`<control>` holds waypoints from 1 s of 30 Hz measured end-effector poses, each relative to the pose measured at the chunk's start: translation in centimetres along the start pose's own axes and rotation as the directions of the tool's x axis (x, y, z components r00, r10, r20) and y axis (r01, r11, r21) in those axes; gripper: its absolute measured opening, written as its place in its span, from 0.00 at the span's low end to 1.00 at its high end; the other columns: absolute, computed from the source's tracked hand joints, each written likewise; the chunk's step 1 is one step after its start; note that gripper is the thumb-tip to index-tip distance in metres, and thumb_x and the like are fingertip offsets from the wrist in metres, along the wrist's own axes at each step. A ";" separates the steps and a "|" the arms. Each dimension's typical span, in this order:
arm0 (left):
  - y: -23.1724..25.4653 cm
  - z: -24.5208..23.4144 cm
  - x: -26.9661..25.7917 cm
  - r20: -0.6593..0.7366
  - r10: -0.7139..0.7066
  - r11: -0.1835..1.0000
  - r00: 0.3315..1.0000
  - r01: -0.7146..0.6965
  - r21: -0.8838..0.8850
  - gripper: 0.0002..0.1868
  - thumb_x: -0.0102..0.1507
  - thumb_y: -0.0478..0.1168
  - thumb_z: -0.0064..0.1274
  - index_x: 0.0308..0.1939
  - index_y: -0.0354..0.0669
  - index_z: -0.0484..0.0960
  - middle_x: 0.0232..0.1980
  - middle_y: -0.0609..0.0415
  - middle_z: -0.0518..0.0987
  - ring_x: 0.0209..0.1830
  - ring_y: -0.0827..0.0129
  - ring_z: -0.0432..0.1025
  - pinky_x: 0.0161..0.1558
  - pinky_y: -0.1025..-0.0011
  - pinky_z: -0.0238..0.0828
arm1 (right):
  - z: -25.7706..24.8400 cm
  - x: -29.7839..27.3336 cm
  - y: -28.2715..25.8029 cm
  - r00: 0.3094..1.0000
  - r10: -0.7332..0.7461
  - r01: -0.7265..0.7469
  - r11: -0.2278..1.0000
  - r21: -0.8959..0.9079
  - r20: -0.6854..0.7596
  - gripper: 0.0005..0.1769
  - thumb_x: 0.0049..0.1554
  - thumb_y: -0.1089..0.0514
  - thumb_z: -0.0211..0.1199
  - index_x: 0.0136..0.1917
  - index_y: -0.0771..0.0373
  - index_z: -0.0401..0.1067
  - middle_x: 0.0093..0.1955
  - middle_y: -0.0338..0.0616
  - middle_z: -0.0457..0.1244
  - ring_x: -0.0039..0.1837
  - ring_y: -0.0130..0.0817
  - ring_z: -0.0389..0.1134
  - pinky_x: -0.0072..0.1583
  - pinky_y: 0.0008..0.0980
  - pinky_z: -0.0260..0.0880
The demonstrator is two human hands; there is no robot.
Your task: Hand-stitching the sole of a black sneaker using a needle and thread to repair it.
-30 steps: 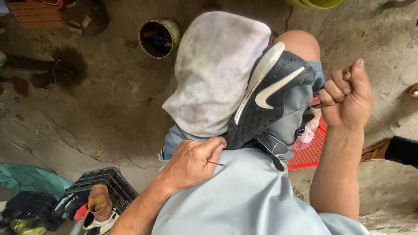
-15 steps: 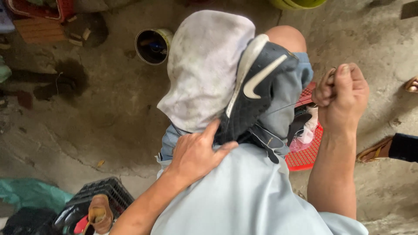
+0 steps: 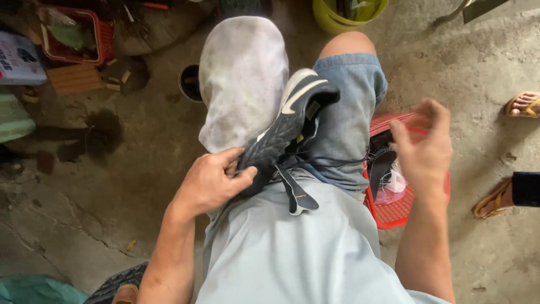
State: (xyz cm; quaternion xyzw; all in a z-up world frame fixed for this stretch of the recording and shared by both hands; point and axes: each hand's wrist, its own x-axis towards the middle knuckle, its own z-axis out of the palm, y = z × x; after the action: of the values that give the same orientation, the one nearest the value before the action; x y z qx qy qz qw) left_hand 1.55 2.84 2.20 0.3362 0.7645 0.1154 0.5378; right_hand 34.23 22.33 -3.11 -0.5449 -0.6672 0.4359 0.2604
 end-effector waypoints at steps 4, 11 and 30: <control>-3.5 2.3 0.5 -0.034 0.104 0.980 0.994 -0.108 -0.165 0.21 0.55 0.52 0.64 0.47 0.46 0.88 0.16 0.50 0.71 0.22 0.64 0.72 0.32 0.65 0.73 | 1.8 -2.0 -1.7 0.904 -0.427 0.417 0.873 -0.254 0.017 0.16 0.67 0.66 0.64 0.67 0.69 0.71 0.62 0.55 0.64 0.66 0.54 0.65 0.69 0.47 0.64; -3.4 3.0 0.2 -0.077 0.057 0.968 0.995 -0.074 -0.240 0.21 0.56 0.51 0.64 0.49 0.47 0.88 0.15 0.53 0.70 0.20 0.70 0.69 0.29 0.69 0.70 | 8.2 -5.3 -1.4 0.771 -0.538 0.634 0.698 -0.334 0.340 0.29 0.51 0.45 0.76 0.59 0.63 0.76 0.40 0.47 0.67 0.53 0.44 0.67 0.74 0.55 0.53; -2.7 0.3 -1.7 -0.367 0.308 0.687 0.878 -0.472 -0.552 0.11 0.70 0.39 0.49 0.37 0.41 0.84 0.26 0.52 0.80 0.28 0.67 0.75 0.37 0.69 0.77 | 9.2 -0.4 -8.5 0.720 -0.258 0.368 0.929 -0.039 0.645 0.05 0.62 0.59 0.62 0.48 0.57 0.78 0.42 0.42 0.69 0.40 0.42 0.72 0.43 0.35 0.72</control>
State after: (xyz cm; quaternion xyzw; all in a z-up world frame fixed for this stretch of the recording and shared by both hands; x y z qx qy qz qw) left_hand 1.12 -0.33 1.94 0.2766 0.6517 0.5159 0.4823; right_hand 22.51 19.00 -0.16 -0.2662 -0.8313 0.4856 0.0466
